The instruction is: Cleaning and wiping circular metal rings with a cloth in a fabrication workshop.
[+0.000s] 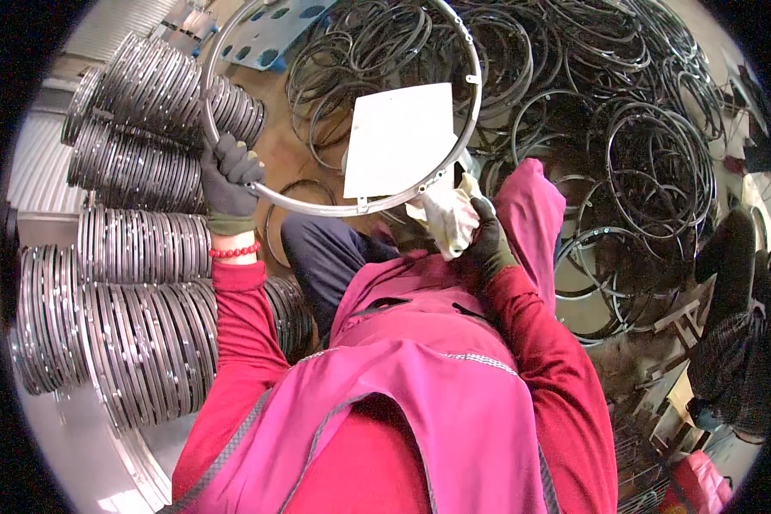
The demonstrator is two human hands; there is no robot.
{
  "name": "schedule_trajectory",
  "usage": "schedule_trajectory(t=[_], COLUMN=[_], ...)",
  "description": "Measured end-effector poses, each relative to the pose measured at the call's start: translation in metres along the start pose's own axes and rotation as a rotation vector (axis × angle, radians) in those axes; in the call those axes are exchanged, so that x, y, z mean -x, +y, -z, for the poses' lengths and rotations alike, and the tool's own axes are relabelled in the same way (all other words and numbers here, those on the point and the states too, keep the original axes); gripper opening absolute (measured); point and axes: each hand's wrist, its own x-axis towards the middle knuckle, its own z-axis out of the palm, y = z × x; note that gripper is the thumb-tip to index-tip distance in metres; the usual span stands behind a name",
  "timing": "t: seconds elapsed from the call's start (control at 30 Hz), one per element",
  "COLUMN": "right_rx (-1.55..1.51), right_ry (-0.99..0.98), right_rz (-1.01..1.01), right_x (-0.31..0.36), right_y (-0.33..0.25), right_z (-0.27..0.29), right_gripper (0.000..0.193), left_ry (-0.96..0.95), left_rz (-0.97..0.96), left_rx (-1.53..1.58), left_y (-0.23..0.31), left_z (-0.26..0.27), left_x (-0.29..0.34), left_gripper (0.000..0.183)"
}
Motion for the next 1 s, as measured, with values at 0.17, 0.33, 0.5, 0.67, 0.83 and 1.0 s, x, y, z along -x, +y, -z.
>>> schedule_trajectory(t=[0.17,0.33,0.5,0.67,0.83,1.0], right_rx=[0.043,0.081,0.133,0.179,0.095,0.169], right_ry=[0.033,-0.053,-0.064,-0.002,-0.353,-0.373], right_rz=[0.05,0.103,0.121,0.192,0.122,0.278], right_x=[-0.003,-0.004,-0.005,-0.012,-0.023,-0.021], right_y=[-0.003,-0.009,-0.021,-0.025,-0.049,-0.037], right_z=[-0.007,-0.022,-0.045,-0.061,-0.077,-0.1], right_gripper=[0.034,0.038,0.038,0.037,0.042,0.035], left_ry=[-0.018,-0.034,-0.1,-0.101,-0.147,-0.029], left_rz=[0.012,0.008,0.021,0.0,0.01,-0.097], left_rx=[0.068,0.092,0.084,0.019,-0.026,-0.175], left_y=[0.003,0.007,0.01,0.013,0.014,0.018], left_z=[0.004,0.006,0.004,-0.009,-0.026,-0.029], left_x=[0.004,0.01,0.009,0.015,0.014,0.023], left_gripper=[0.038,0.036,0.037,0.039,0.04,0.041])
